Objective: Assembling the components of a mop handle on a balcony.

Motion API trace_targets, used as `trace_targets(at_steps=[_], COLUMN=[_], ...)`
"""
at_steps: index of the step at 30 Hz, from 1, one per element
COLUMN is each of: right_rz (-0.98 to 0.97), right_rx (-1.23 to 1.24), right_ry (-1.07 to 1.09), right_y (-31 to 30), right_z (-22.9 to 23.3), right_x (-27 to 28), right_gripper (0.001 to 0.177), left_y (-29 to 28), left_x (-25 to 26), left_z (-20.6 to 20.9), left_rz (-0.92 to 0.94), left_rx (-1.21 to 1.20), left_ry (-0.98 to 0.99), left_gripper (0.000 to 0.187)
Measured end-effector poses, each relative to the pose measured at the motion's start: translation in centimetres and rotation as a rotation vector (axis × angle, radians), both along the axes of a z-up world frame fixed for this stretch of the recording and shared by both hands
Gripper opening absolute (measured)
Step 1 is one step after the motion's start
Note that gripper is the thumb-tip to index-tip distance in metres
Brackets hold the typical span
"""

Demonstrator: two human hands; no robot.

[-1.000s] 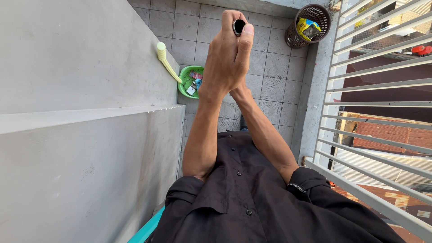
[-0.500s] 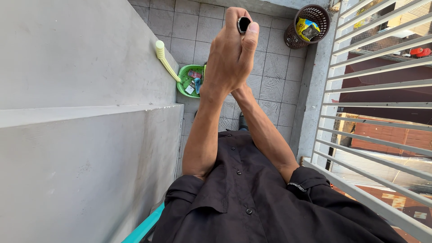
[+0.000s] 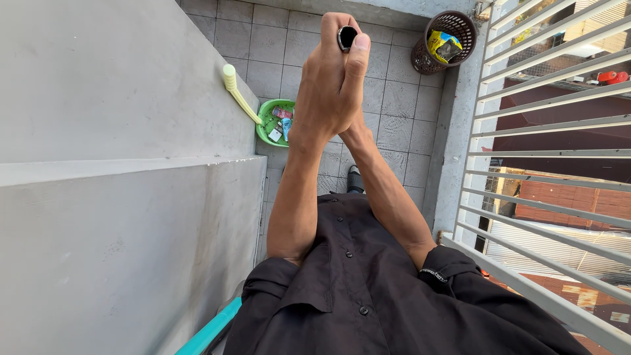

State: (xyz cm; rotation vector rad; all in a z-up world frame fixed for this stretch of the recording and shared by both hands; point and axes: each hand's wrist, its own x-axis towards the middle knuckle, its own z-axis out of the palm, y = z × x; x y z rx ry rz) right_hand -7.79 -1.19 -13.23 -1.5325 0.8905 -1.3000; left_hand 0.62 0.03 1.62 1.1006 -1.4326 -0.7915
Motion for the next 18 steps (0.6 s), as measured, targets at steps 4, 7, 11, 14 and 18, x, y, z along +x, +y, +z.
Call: trace_targets(at_steps=[4,7,11,14,18], right_rz=[0.005,-0.006,-0.042,-0.042,-0.041], right_rx=[0.087,0.177,0.199,0.154,0.112], right_ry=[0.017,0.107,0.389,0.486,0.502], right_y=[-0.2,-0.3,-0.7,-1.1,-1.4], right_z=[-0.8,-1.5,-1.8,-2.4,-2.9], right_x=[-0.4,-1.0,-1.5,-1.9,-2.2], right_gripper=[0.036,0.035,0.029,0.027,0.027], left_y=[-0.2,-0.4,-0.7,-1.1,-1.4], left_x=[-0.1,-0.1,0.2,0.2,0.2], left_z=[-0.5,-1.0,-1.6,-2.1,-2.3], left_rz=[-0.007,-0.014,0.021,0.021,0.016], left_rx=[-0.018,0.004,0.015,0.036,0.062], left_ry=[0.021,0.031,0.031,0.039,0.072], left_gripper=[0.029,0.029,0.032,0.034,0.037])
